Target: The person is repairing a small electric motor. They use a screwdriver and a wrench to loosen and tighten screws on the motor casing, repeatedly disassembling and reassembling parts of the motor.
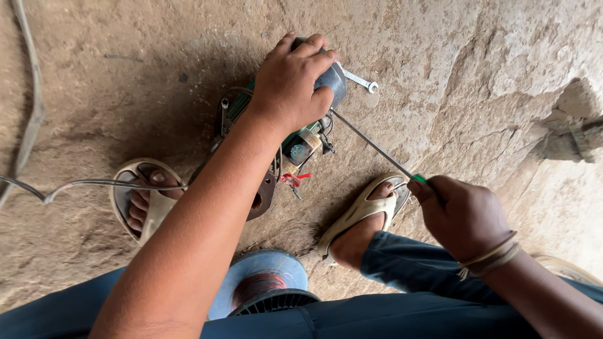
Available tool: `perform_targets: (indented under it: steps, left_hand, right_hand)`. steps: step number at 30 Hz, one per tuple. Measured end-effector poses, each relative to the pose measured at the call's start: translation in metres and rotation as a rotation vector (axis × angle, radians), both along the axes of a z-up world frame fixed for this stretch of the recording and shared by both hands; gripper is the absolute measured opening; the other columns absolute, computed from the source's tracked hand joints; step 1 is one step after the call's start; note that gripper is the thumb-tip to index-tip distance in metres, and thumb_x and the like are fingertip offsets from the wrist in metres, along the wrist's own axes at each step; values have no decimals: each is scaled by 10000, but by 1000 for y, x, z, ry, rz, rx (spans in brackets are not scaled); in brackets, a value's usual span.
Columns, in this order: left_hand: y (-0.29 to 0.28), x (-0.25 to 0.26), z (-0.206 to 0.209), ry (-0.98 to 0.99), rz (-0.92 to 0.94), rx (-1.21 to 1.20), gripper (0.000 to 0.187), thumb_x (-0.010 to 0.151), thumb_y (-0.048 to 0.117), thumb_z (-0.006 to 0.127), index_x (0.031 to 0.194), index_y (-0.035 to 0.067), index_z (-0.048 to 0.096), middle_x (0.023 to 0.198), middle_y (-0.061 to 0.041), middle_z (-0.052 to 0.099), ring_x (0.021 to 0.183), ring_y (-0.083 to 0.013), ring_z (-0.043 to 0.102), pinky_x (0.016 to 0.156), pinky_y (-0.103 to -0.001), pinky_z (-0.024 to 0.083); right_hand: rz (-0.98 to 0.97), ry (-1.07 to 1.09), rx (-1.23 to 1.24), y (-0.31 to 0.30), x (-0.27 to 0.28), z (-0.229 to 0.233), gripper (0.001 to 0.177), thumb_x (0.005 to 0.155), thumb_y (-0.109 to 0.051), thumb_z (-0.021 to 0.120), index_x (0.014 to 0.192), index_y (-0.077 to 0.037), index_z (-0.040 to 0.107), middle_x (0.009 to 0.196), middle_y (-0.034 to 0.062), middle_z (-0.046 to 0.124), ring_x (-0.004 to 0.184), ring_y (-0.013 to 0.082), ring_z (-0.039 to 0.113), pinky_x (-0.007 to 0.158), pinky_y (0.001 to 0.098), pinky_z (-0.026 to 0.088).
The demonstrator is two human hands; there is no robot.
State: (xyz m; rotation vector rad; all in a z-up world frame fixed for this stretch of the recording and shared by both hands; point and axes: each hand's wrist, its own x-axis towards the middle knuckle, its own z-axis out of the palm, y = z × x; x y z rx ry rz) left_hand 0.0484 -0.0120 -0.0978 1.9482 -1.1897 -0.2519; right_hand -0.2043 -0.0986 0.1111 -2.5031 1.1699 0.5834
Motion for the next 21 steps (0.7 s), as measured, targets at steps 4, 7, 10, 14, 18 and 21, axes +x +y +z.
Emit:
perform_targets:
  steps: [4,7,10,14,18,21]
  left_hand:
    - [-1,5,0,32,-69,30,508,836,231,593,1323,130,699,1454,-139,594,1323,-344,582,1226,-520,324]
    - [3,7,9,91,-77,73,512,819,264,605,1306,135,698,1467,-129,585,1318,-390,548,1167,-501,354]
    - [15,14,19,275,-50,11,545,807,293,630,1316,105,670,1491,-142,568,1358,-370,542,1124,-447,423]
    - [31,31,21,572,82,80,600,856,380,661,1376,84,611,1465,-152,583,1356,-326,561,1114,-445,434]
    - [43,55,12,654,204,281,633,827,465,633,1363,128,637,1381,-107,672,1250,-275,684,1066,-412,522]
    - [44,62,1,751,196,487,692,885,600,569,1348,96,666,1381,-134,687,1289,-312,654,1097,-449,488]
  right_hand:
    - [-670,107,433,-4,-2,-17,516,979,-470,643,763,-7,718,487,50,462,392,152,345,365,351,282]
    - [-836,149,540,-26,2,-13,514,966,-489,654,791,-6,685,516,30,416,402,131,302,358,323,225]
    - [-644,227,538,-52,1,-12,531,973,-512,632,791,-16,687,561,46,466,431,143,337,385,337,271]
    - [64,596,286,-77,-27,-21,550,980,-557,520,769,-102,745,599,60,676,495,161,615,558,298,564]
    - [80,563,205,-93,-66,-41,565,958,-575,512,795,-87,745,664,81,701,590,193,654,686,369,588]
    - [-38,324,237,-94,-75,-87,535,954,-542,492,931,-64,731,767,122,713,662,270,692,720,443,604]
